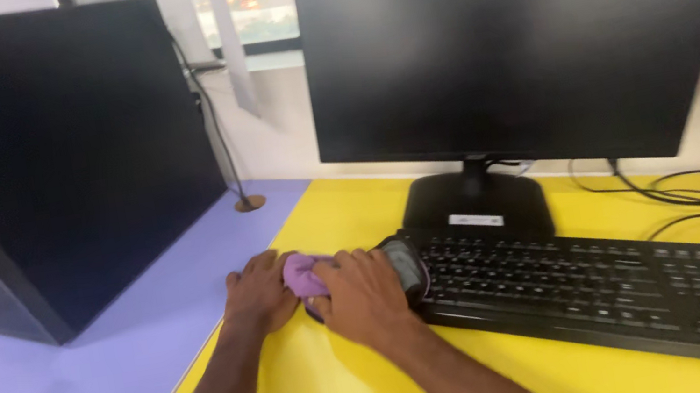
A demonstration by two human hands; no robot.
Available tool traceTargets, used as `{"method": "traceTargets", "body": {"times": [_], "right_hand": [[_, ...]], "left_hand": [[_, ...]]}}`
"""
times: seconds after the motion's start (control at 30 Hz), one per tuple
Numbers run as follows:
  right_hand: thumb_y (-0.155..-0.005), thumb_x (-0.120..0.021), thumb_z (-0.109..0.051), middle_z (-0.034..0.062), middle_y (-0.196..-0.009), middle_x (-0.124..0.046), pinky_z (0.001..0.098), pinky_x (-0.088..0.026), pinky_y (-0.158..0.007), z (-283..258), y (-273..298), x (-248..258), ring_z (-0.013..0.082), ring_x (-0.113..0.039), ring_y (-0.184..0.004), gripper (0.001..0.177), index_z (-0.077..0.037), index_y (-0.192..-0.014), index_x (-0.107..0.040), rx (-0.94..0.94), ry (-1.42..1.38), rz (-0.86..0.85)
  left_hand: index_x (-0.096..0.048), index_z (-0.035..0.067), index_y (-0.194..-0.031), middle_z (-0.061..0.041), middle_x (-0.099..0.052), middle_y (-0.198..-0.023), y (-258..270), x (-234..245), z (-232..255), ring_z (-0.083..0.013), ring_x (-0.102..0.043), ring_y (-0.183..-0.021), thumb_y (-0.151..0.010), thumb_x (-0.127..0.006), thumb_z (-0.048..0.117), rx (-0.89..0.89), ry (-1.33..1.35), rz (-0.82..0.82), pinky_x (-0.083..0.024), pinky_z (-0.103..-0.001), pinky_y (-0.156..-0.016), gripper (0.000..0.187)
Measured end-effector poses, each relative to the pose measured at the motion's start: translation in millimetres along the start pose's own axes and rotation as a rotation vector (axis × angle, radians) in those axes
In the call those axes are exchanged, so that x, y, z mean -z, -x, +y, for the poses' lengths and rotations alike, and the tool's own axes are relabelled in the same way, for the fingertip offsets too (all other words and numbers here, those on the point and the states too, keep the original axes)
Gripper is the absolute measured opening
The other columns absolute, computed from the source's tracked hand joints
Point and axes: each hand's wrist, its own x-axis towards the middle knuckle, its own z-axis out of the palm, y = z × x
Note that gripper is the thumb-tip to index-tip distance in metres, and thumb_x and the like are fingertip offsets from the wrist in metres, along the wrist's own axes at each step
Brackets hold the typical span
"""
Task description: The person cleans a computer monitor, keyboard, and tower using a purple cloth.
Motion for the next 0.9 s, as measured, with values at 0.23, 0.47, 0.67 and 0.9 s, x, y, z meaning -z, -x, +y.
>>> {"method": "traceTargets", "body": {"times": [0.23,0.47,0.67,0.9], "right_hand": [[-0.087,-0.07,-0.048,0.0141,-0.108,-0.075,0.0501,-0.055,-0.09,34,-59,-1,0.0363,-0.072,-0.102,0.044,-0.022,-0.123,-0.072,-0.223,0.078,-0.245],[-0.097,-0.059,-0.047,0.0138,-0.128,-0.068,0.0506,-0.05,-0.101,37,-109,-50,0.0344,-0.065,-0.119,0.047,-0.013,-0.127,-0.069,-0.389,0.122,-0.298],[-0.095,-0.051,-0.041,0.0137,-0.142,-0.057,0.0518,-0.043,-0.106,51,-142,-101,0.0363,-0.054,-0.129,0.052,-0.016,-0.141,-0.057,-0.175,0.037,-0.183],[-0.101,-0.054,-0.039,0.0137,-0.141,-0.064,0.0526,-0.049,-0.104,128,-180,-99,0.0365,-0.062,-0.128,0.046,-0.016,-0.139,-0.063,-0.604,0.186,-0.272]], "left_hand": [[-0.058,0.036,-0.137,0.0,-0.05,-0.146,-12,8,-11,-0.0212,-0.041,-0.142,-0.094,-0.053,0.048,0.063,0.095,-0.015,-0.03,-0.058,-0.114,0.045],[-0.061,0.03,-0.124,-0.002,-0.053,-0.132,-31,11,-6,-0.0249,-0.044,-0.134,-0.094,-0.055,0.046,0.098,0.134,0.019,-0.033,-0.064,-0.107,0.034],[-0.059,0.026,-0.125,-0.002,-0.06,-0.128,-88,1,-24,-0.0246,-0.05,-0.133,-0.095,-0.052,0.034,0.152,0.153,-0.018,-0.031,-0.072,-0.107,0.031],[-0.055,0.022,-0.132,-0.013,-0.052,-0.133,-97,-10,-22,-0.0351,-0.05,-0.125,-0.094,-0.051,0.037,0.164,0.042,0.104,-0.036,-0.07,-0.1,0.041]]}}
